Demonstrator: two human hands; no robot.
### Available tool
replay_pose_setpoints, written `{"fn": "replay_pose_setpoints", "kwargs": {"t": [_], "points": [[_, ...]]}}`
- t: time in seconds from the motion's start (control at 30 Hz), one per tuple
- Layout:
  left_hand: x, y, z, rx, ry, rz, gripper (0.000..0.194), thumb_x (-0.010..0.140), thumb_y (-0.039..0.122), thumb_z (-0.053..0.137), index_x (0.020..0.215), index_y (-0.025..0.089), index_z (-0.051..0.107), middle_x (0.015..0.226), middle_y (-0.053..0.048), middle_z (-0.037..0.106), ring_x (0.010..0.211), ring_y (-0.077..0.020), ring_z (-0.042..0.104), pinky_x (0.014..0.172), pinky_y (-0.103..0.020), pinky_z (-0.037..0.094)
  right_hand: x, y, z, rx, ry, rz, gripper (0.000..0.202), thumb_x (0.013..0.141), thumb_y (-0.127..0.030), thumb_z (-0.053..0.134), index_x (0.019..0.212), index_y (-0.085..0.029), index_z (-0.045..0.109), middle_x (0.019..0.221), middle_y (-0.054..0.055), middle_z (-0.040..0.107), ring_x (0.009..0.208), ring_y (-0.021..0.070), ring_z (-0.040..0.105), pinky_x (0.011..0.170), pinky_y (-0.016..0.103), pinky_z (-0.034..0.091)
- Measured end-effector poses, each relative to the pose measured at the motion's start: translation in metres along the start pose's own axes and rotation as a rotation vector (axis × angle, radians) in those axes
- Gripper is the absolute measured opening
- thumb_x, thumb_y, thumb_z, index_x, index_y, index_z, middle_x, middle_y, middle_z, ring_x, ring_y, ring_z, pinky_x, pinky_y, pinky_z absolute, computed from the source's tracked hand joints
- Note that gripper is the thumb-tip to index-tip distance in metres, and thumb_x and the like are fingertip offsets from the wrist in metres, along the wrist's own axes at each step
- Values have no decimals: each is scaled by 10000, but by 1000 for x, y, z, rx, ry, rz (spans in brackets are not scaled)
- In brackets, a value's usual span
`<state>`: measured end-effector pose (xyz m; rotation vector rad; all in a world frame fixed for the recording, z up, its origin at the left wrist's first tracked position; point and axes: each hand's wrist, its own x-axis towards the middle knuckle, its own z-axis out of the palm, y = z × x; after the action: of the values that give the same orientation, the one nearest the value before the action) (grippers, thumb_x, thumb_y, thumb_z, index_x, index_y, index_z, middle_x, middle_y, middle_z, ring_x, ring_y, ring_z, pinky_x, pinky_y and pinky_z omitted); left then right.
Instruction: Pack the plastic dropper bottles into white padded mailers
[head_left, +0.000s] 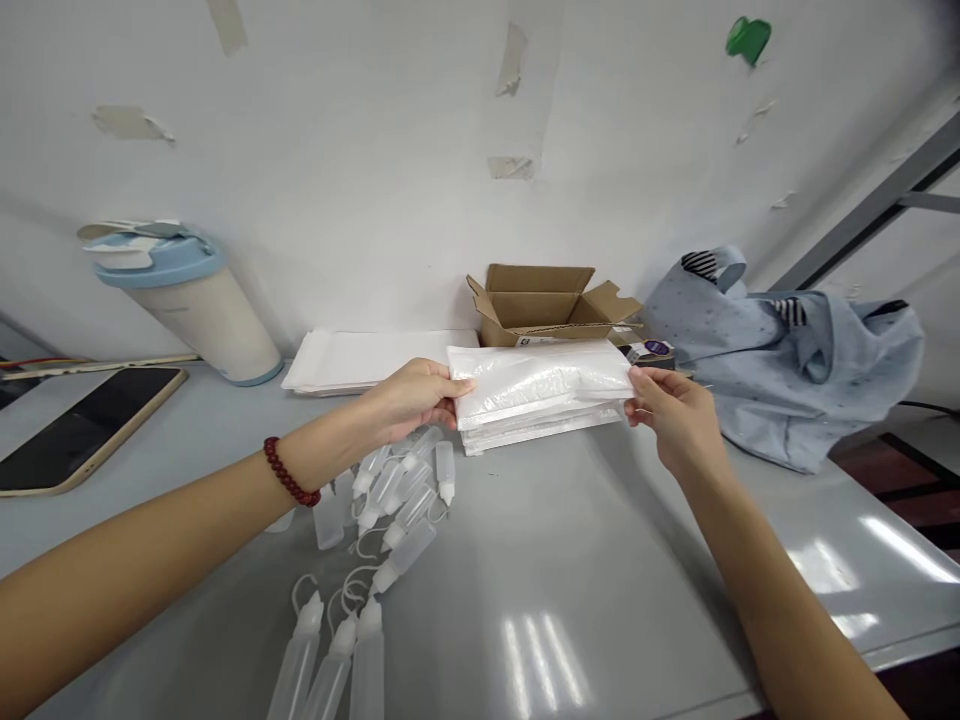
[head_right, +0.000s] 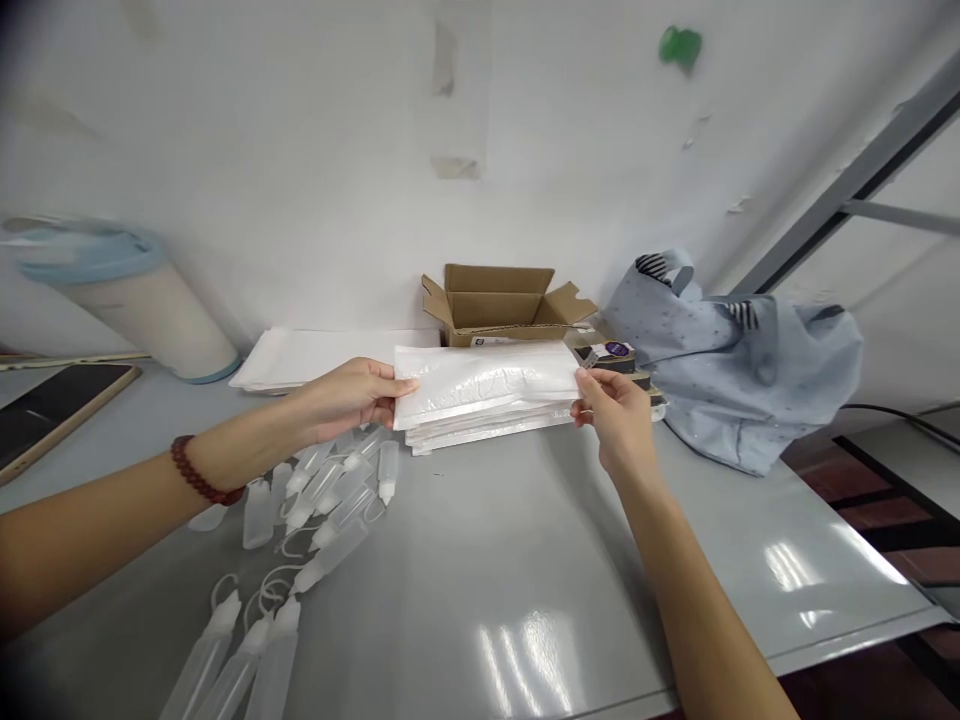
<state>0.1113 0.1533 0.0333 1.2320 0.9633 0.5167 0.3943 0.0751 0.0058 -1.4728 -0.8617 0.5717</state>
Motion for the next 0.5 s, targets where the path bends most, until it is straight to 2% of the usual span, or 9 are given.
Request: {"fn": "replay_pose_setpoints", "kwargs": {"t": [0.1, 0.17, 0.33, 0.4, 0.5], "points": [[2, 2, 2, 37, 49, 25, 239, 803, 214, 711, 616, 109, 605, 581, -10, 590, 512, -79, 537, 522, -212, 457, 1, 2, -1, -21, 26, -20, 204, 823, -310, 698, 855, -135, 597, 591, -75, 556, 407, 39, 485, 358, 151, 364], [3, 3, 5, 73, 87, 32, 238, 806, 213, 710, 623, 117, 592, 558, 1, 594, 482, -70, 532, 526, -206, 462, 2, 3, -1, -42, 55, -44, 188, 832, -293, 688, 852, -140, 580, 562, -91, 536, 382, 37, 466, 352, 153, 353], [1, 4, 13, 198, 151, 27, 253, 791, 302, 742, 757, 130, 559, 457, -8, 601, 386, -114, 543, 415, -216, 416, 6, 7, 1, -115, 117, -107, 349, 692, -434, 757, 818, -167, 573, 515, -77, 527, 347, 78, 463, 345, 216, 349], [0, 2, 14, 240, 171, 28, 298, 801, 348, 731, 869, 130, 541, 447, -4, 599, 377, -134, 554, 380, -215, 390, 7, 10, 0, -163, 131, -123, 382, 686, -492, 737, 812, -168, 581, 551, -59, 543, 356, 80, 458, 353, 228, 348], [-2, -4, 12, 303, 197, 50, 364, 845, 428, 658, 989, 132, 504, 509, -17, 629, 422, -165, 601, 390, -233, 421, 9, 12, -1, -235, 149, -148, 426, 704, -565, 691, 814, -169, 578, 589, -41, 549, 386, 89, 445, 388, 247, 349]]}}
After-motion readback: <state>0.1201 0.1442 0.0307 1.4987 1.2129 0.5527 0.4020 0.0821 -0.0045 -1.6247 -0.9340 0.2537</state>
